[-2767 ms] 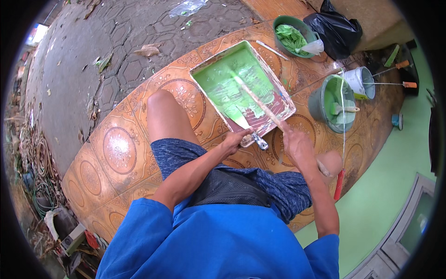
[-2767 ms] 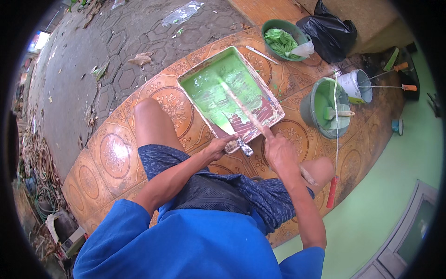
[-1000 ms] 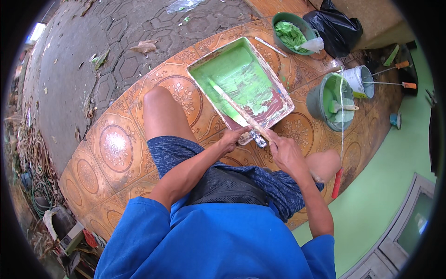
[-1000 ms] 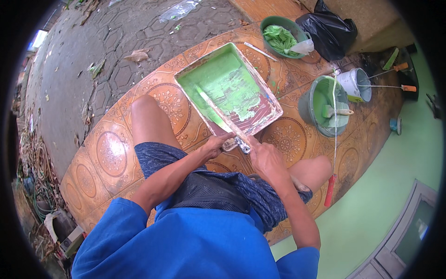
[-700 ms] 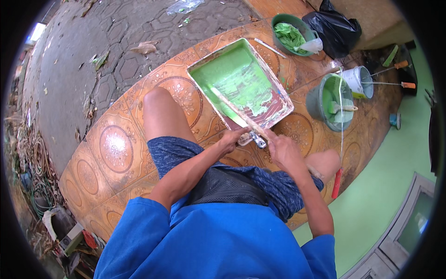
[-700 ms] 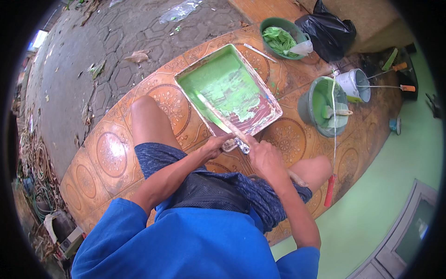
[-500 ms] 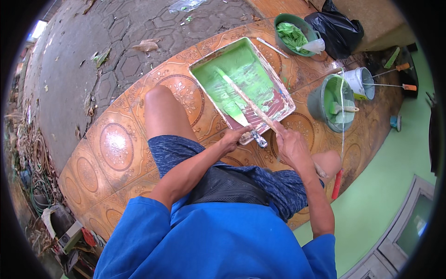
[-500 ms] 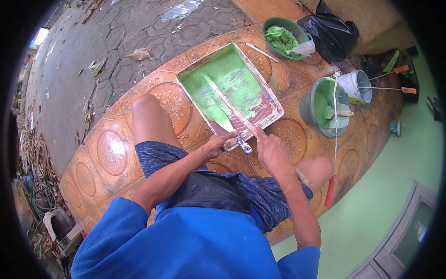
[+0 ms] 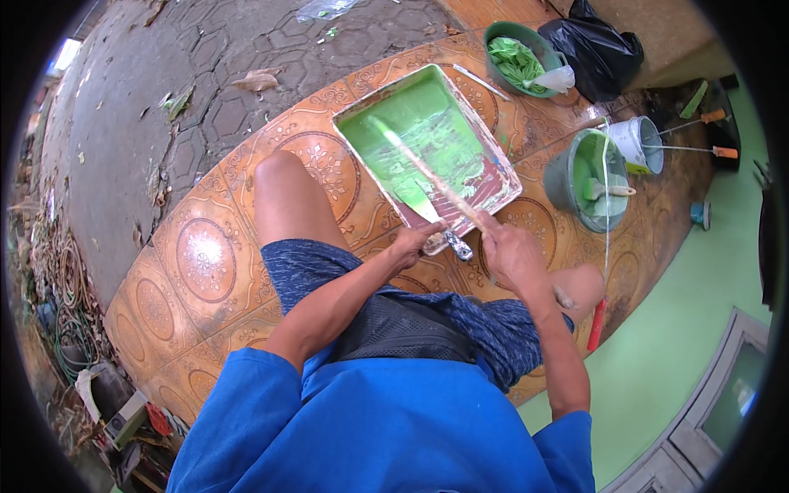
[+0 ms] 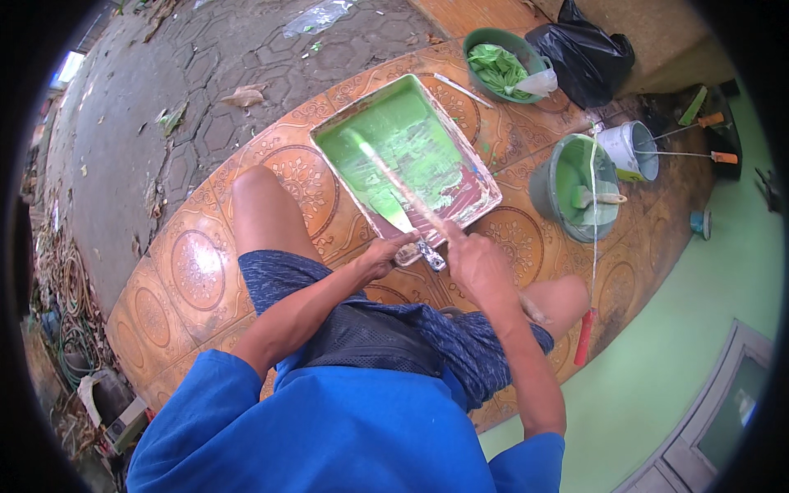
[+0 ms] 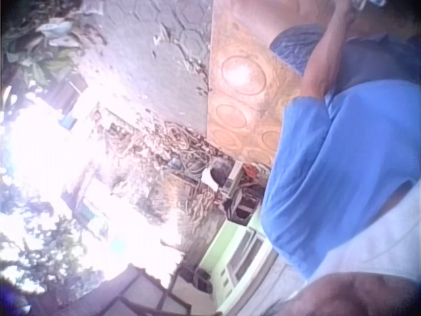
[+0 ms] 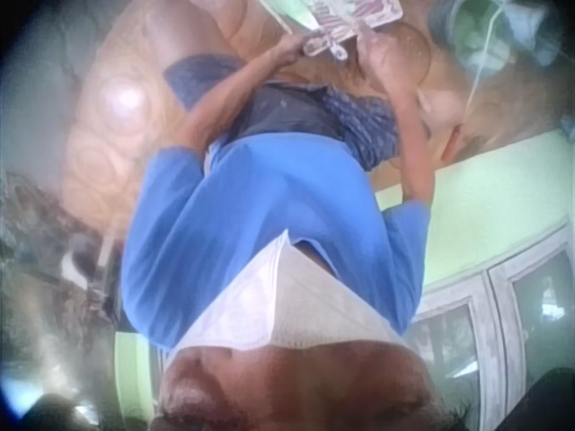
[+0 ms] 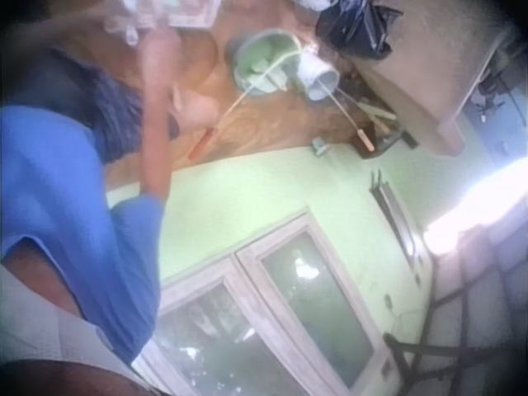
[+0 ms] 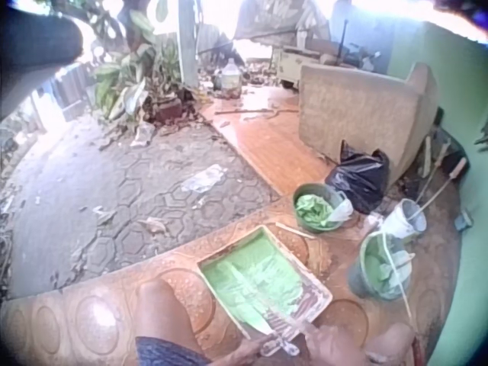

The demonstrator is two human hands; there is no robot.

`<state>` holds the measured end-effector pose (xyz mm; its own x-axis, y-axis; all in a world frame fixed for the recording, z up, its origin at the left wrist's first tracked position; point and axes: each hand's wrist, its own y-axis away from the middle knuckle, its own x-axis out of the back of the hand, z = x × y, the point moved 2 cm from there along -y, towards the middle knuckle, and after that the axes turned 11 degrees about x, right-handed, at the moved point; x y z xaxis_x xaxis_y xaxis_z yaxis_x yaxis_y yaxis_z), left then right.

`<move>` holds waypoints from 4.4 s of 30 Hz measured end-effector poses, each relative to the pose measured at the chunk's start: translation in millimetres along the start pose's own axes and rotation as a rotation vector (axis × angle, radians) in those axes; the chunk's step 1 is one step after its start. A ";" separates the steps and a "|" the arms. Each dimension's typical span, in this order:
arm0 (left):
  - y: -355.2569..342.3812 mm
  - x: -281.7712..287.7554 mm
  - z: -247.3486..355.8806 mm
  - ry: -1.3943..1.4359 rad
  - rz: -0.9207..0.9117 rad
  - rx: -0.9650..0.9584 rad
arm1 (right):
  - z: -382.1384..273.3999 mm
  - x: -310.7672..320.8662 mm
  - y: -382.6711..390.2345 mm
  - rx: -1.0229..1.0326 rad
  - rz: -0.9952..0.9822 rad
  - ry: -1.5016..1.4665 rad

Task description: The person sits on a tiled floor and mixes green paint in a rectangular tray using a wooden stick. They repeatedly stir the paint and scrape the sides of the tray to ensure consistency. A paintbrush is briefly used to transfer paint between containers.

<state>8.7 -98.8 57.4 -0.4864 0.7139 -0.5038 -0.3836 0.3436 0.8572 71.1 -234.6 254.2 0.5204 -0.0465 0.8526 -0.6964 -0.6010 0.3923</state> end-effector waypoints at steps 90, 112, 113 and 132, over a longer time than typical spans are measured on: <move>-29.9 12.0 -9.1 -0.035 -0.006 -0.035 | -1.3 -29.1 10.1 0.048 0.096 0.040; -26.6 11.9 -6.2 -0.006 -0.076 -0.013 | -10.4 0.0 18.4 0.014 0.039 0.200; -25.6 9.5 -6.0 -0.006 -0.077 -0.019 | -7.9 -6.2 19.2 0.042 0.053 0.192; -16.5 5.6 -3.7 -0.025 -0.026 0.011 | 32.2 14.6 5.5 -0.089 0.148 0.231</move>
<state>9.4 -102.8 40.0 -0.4565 0.7194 -0.5235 -0.3870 0.3693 0.8449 90.8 -264.2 257.6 0.2905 0.0609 0.9549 -0.8025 -0.5280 0.2778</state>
